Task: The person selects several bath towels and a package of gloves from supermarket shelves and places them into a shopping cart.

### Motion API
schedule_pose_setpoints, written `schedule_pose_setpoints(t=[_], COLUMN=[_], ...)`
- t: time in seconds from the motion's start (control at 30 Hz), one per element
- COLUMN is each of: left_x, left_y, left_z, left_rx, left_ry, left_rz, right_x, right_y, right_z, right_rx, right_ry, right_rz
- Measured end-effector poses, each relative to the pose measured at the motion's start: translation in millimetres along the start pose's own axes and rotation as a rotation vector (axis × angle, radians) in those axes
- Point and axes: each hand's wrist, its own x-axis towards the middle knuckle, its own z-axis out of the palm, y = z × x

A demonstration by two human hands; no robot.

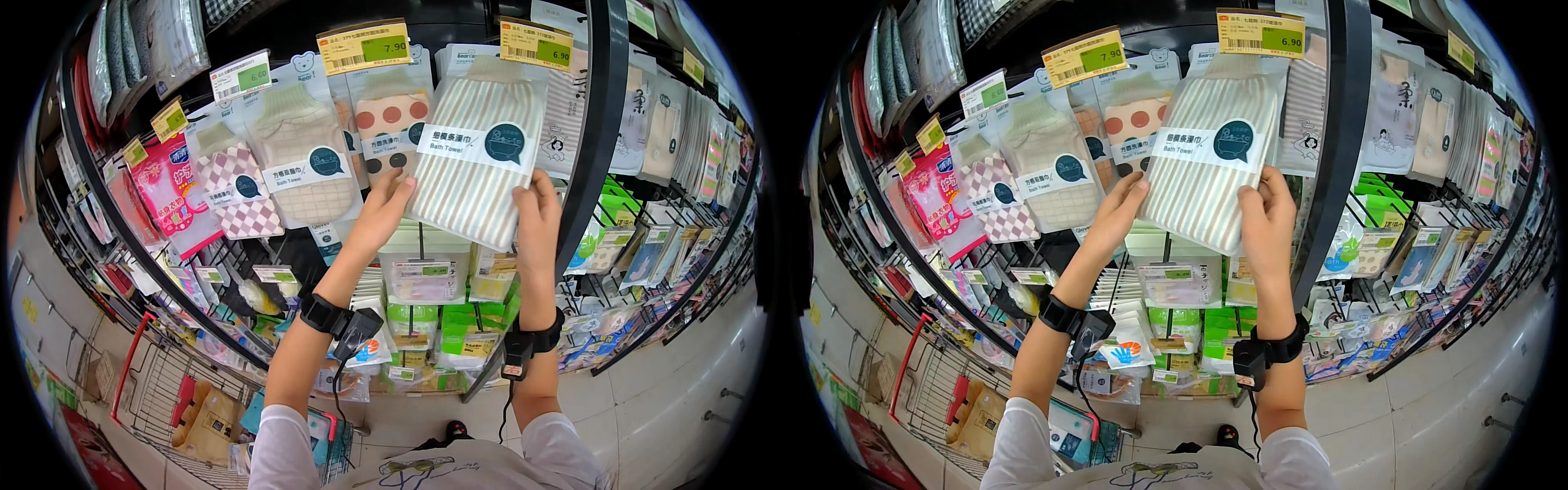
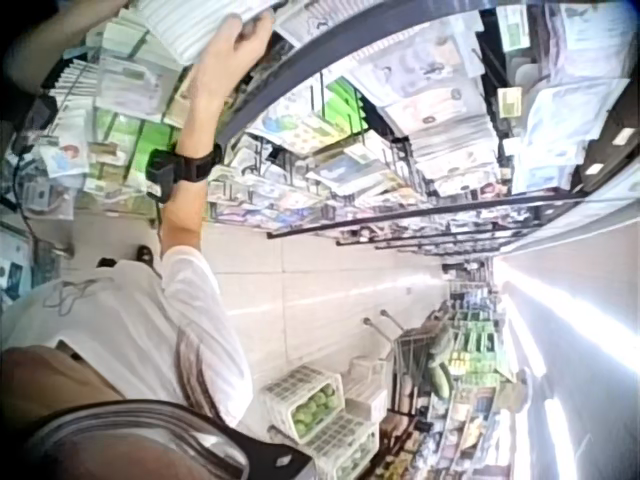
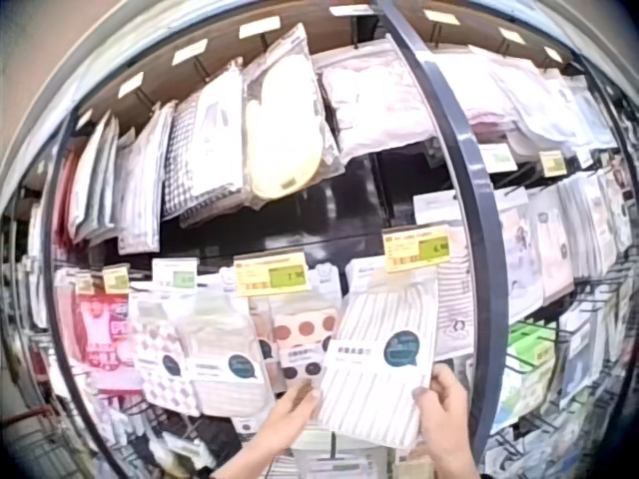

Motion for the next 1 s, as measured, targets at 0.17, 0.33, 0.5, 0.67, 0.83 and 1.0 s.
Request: schedule_pose_setpoints(t=[0.17,0.33,0.5,0.67,0.83,1.0], left_x=[-24,-49,-67,-86,-112,-203], left_y=[24,43,65,85,57,17], left_z=[-4,-12,-21,-26,-35,-55], left_rx=[-0.128,-0.283,-0.439,-0.474,-0.397,-0.410], left_ry=[-0.134,-0.176,-0.197,-0.186,-0.201,-0.188], left_rz=[-0.071,-0.013,-0.018,-0.029,-0.014,-0.159], right_x=[-19,-38,-46,-59,-89,-153], right_y=[-22,-44,-65,-72,-51,-16], right_z=[-2,-2,7,11,4,-17], right_rx=[0.017,0.062,0.110,0.121,0.087,-0.232], right_ry=[0.071,0.128,0.167,0.213,0.187,-0.044], right_rz=[-0.009,-0.046,-0.028,-0.085,0.044,-0.013])
